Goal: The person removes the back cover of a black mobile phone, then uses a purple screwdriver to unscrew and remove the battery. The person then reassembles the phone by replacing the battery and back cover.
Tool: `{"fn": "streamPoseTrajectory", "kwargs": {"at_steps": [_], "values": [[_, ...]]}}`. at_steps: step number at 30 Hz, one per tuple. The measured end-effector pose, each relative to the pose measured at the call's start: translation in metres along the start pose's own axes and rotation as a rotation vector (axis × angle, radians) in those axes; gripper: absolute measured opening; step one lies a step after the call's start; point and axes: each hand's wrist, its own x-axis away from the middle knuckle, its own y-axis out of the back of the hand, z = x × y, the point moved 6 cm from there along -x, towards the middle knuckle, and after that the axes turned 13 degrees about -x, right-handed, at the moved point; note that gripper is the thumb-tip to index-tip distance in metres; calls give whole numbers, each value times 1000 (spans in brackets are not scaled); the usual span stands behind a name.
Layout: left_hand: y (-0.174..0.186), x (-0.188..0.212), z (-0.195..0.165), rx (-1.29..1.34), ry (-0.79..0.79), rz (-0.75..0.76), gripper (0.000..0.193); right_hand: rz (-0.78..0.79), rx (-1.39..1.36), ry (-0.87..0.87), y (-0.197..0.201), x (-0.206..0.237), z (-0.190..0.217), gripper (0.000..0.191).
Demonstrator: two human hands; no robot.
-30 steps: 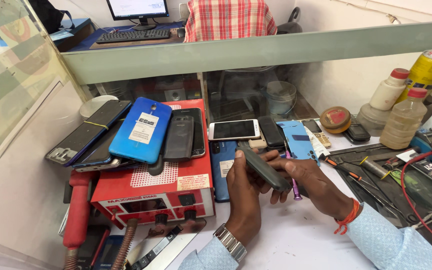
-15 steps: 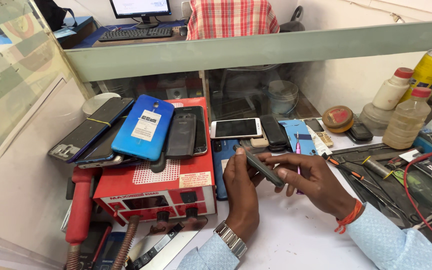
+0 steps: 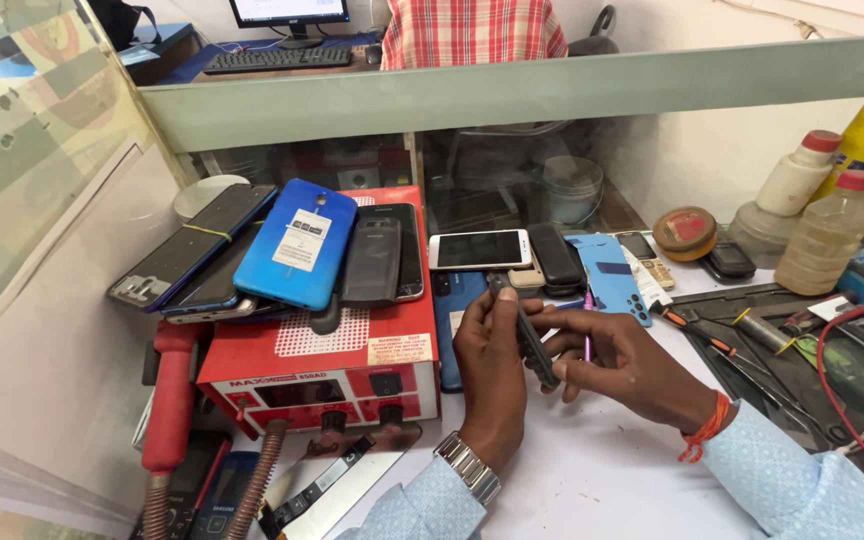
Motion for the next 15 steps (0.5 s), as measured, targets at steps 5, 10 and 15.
{"fn": "streamPoseTrajectory", "kwargs": {"at_steps": [5,10,15], "values": [[-5,2,0,17,-14,36,40,18,-2,7,-7,0,1,69],[-8,3,-1,-33,-57,72,41,48,-21,-8,-7,0,-3,71],[-10,3,-4,-61,-114,81,35,48,-14,-7,-4,-1,-7,74]]}}
